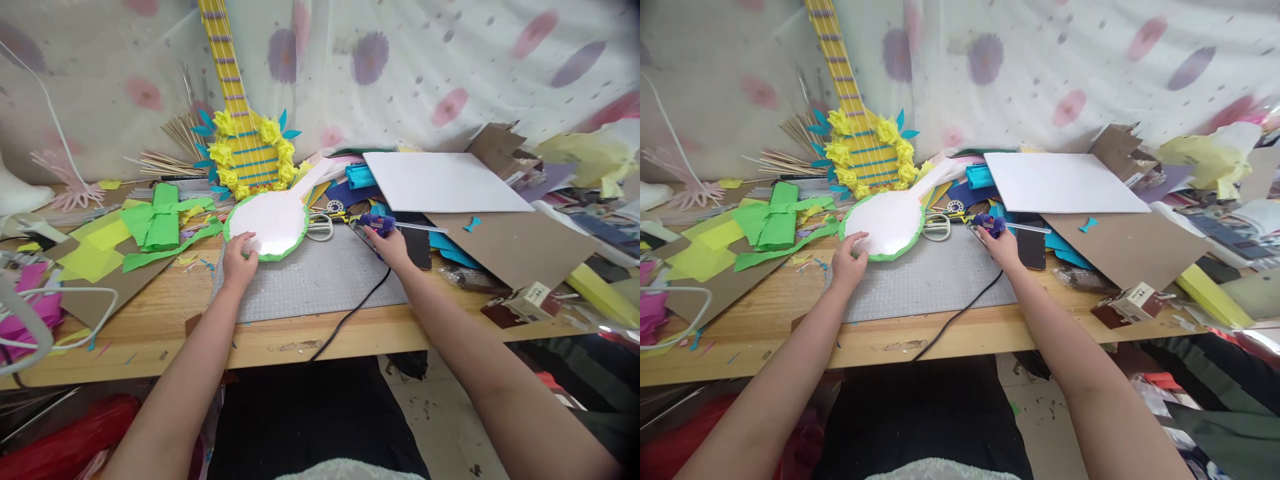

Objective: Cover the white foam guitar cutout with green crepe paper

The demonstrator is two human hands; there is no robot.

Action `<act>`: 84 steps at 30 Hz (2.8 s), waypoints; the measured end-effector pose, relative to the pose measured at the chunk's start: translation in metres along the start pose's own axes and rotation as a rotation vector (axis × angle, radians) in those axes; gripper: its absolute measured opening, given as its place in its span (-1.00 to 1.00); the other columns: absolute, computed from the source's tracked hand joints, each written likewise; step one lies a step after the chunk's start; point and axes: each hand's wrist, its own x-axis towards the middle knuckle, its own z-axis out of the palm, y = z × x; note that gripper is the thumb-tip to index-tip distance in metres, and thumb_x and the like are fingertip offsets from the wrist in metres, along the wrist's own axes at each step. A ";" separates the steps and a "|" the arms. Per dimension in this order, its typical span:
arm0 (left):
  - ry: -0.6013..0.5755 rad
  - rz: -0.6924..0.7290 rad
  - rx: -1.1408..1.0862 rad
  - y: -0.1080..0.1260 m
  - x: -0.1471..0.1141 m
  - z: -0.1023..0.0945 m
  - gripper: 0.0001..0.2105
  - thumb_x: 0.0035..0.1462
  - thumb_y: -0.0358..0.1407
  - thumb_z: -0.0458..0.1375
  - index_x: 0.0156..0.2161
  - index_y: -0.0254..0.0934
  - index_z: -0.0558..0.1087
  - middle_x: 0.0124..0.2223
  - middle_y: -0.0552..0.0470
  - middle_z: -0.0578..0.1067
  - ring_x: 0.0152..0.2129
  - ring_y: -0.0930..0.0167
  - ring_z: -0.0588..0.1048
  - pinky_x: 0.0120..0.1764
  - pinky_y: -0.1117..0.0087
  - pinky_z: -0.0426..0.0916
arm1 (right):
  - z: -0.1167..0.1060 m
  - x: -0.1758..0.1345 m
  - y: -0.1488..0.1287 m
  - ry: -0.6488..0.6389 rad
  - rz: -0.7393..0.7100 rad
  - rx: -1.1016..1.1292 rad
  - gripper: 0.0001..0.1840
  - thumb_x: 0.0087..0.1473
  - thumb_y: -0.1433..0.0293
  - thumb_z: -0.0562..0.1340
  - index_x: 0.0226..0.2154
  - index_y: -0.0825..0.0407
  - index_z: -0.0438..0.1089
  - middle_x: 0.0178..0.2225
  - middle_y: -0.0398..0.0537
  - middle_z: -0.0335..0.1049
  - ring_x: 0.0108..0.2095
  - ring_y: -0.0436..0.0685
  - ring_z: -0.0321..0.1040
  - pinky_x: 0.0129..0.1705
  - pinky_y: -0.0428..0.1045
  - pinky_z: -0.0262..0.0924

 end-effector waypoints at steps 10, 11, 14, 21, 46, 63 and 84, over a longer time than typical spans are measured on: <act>-0.087 0.147 0.065 0.000 -0.004 0.002 -0.46 -0.10 -0.44 0.02 0.09 -0.24 0.25 0.08 -0.12 0.40 0.13 0.23 0.29 0.27 0.03 -0.07 | 0.006 -0.002 0.000 -0.060 0.100 -0.171 -0.46 -0.05 -0.03 0.22 -0.20 0.06 0.39 -0.29 0.13 0.46 -0.20 0.30 0.41 -0.19 0.11 0.21; -0.119 0.187 0.070 0.001 -0.004 0.001 -0.41 -0.10 -0.42 0.04 0.13 -0.25 0.21 0.11 -0.14 0.37 0.18 0.21 0.23 0.29 0.00 -0.16 | 0.004 -0.004 0.002 -0.053 0.097 -0.140 -0.44 -0.08 -0.05 0.23 -0.21 0.05 0.37 -0.31 0.09 0.45 -0.23 0.28 0.41 -0.21 0.10 0.22; -0.211 0.268 0.112 0.005 -0.006 -0.002 -0.28 -0.12 -0.35 0.11 0.22 -0.27 0.07 0.19 -0.20 0.29 0.26 0.13 0.06 0.27 -0.09 -0.32 | 0.001 -0.016 0.012 0.127 -0.005 -0.108 -0.43 -0.15 -0.08 0.25 -0.28 0.04 0.29 -0.33 0.03 0.38 -0.27 0.22 0.34 -0.22 0.10 0.22; -0.275 0.257 0.186 0.011 -0.002 0.002 -0.21 -0.05 -0.25 0.18 0.27 -0.29 -0.04 0.22 -0.26 0.27 0.23 0.14 0.15 0.26 -0.11 -0.30 | 0.029 -0.049 -0.027 -0.024 -0.678 -0.225 -0.70 0.16 0.14 0.08 -0.43 0.00 0.25 -0.38 0.04 0.30 -0.29 0.19 0.21 -0.20 0.09 0.13; -0.275 0.223 0.166 0.005 -0.003 0.008 -0.19 -0.02 -0.26 0.22 0.28 -0.28 -0.08 0.18 -0.22 0.33 0.16 0.18 0.26 0.24 0.03 0.01 | 0.114 -0.037 -0.101 -0.378 -0.812 -0.099 -0.88 0.10 0.33 0.22 -0.38 0.04 0.34 -0.23 0.04 0.28 -0.19 0.17 0.16 -0.13 0.05 0.02; -0.289 0.209 0.201 0.010 -0.001 0.012 -0.25 0.00 -0.29 0.17 0.29 -0.24 0.00 0.18 -0.16 0.34 0.12 0.19 0.31 0.22 0.02 0.04 | 0.117 -0.045 -0.110 -0.316 -0.724 -0.190 -0.91 0.14 0.37 0.14 -0.34 0.05 0.30 -0.24 0.09 0.32 -0.20 0.22 0.19 -0.15 0.07 0.03; -0.269 0.166 0.081 -0.003 0.006 0.014 -0.44 0.23 -0.23 -0.08 0.31 -0.27 -0.02 0.10 -0.11 0.44 0.10 0.31 0.34 0.21 0.11 0.07 | 0.121 -0.048 -0.115 -0.261 -0.721 -0.207 -0.77 0.12 0.26 0.18 -0.24 0.08 0.26 -0.23 0.09 0.36 -0.21 0.22 0.21 -0.18 0.06 0.00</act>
